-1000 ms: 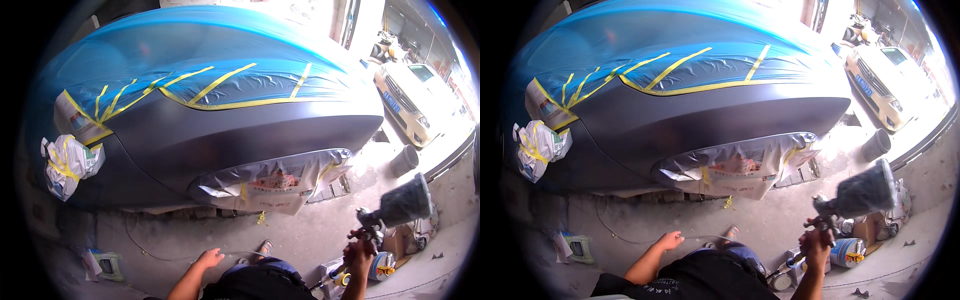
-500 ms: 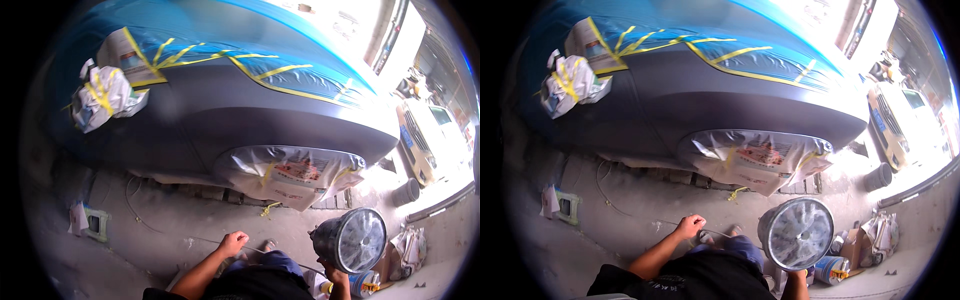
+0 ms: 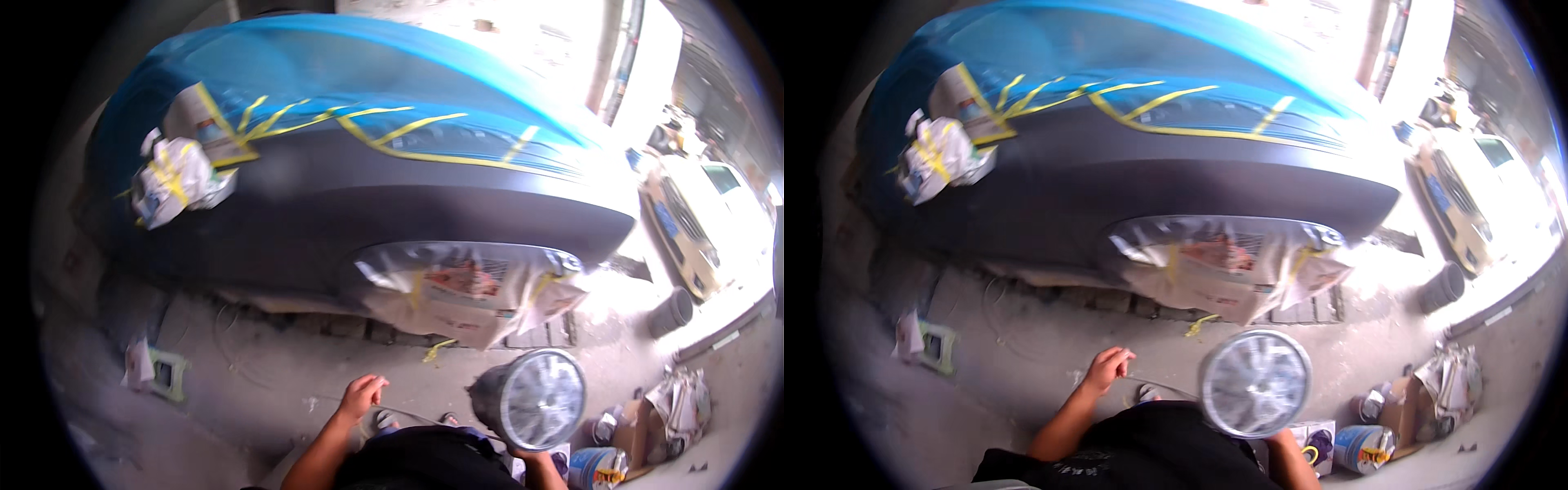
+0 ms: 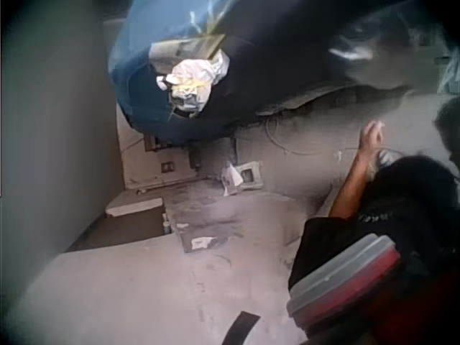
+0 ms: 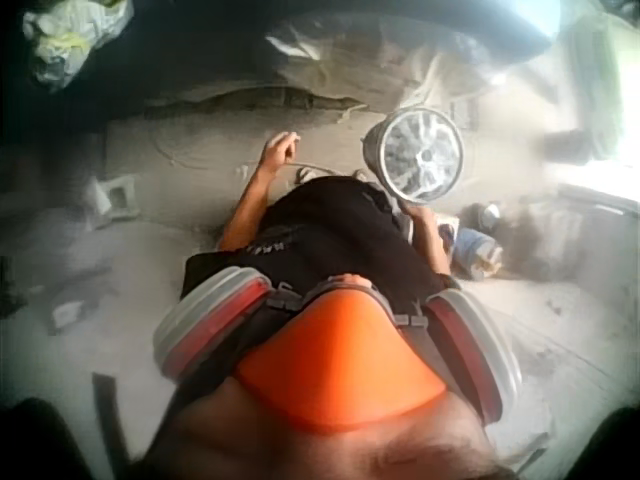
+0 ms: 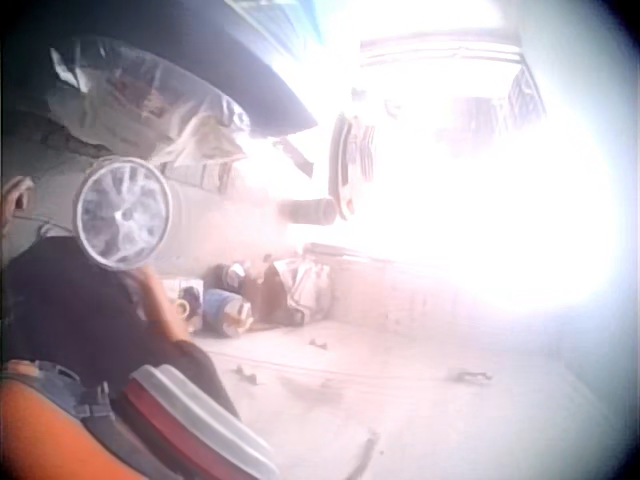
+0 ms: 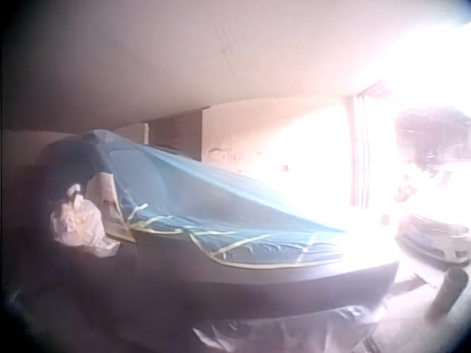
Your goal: The person uses a spray gun to apply gray paint to the front fender of a car. They repeatedly touch the painted surface with their hand to check the finish and move around the vehicle to cover different areas.
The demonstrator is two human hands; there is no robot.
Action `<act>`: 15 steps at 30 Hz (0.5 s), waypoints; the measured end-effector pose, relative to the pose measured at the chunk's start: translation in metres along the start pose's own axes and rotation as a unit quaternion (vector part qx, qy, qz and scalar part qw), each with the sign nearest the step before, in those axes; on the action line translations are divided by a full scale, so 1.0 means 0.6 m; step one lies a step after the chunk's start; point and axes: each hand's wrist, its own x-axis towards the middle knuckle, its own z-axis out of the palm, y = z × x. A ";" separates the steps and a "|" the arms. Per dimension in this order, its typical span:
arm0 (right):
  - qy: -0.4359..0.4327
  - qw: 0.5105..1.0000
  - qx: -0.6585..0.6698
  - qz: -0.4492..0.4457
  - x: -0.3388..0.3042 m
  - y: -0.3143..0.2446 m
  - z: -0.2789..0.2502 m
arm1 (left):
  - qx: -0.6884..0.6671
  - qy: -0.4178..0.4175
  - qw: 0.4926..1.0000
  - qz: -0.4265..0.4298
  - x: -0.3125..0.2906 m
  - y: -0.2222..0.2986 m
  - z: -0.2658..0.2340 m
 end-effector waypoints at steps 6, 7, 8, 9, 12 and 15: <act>0.029 0.996 0.077 0.033 -0.022 -0.015 -0.046 | 0.069 0.017 0.997 -0.001 0.016 -0.006 0.066; 0.033 0.995 0.086 0.038 -0.026 -0.009 -0.053 | 0.060 0.015 0.998 -0.004 0.019 -0.001 0.079; 0.037 0.994 0.090 0.039 -0.029 -0.004 -0.058 | 0.051 0.016 0.999 -0.007 0.022 0.001 0.088; 0.031 0.993 0.108 0.046 -0.033 0.013 -0.059 | 0.054 0.010 0.998 -0.002 0.027 0.001 0.095; 0.026 0.990 0.132 0.046 -0.041 0.024 -0.068 | 0.098 0.047 0.994 0.000 0.027 0.010 0.119; 0.042 0.989 0.140 0.023 -0.047 0.027 -0.074 | 0.112 0.064 0.991 0.022 0.033 0.004 0.129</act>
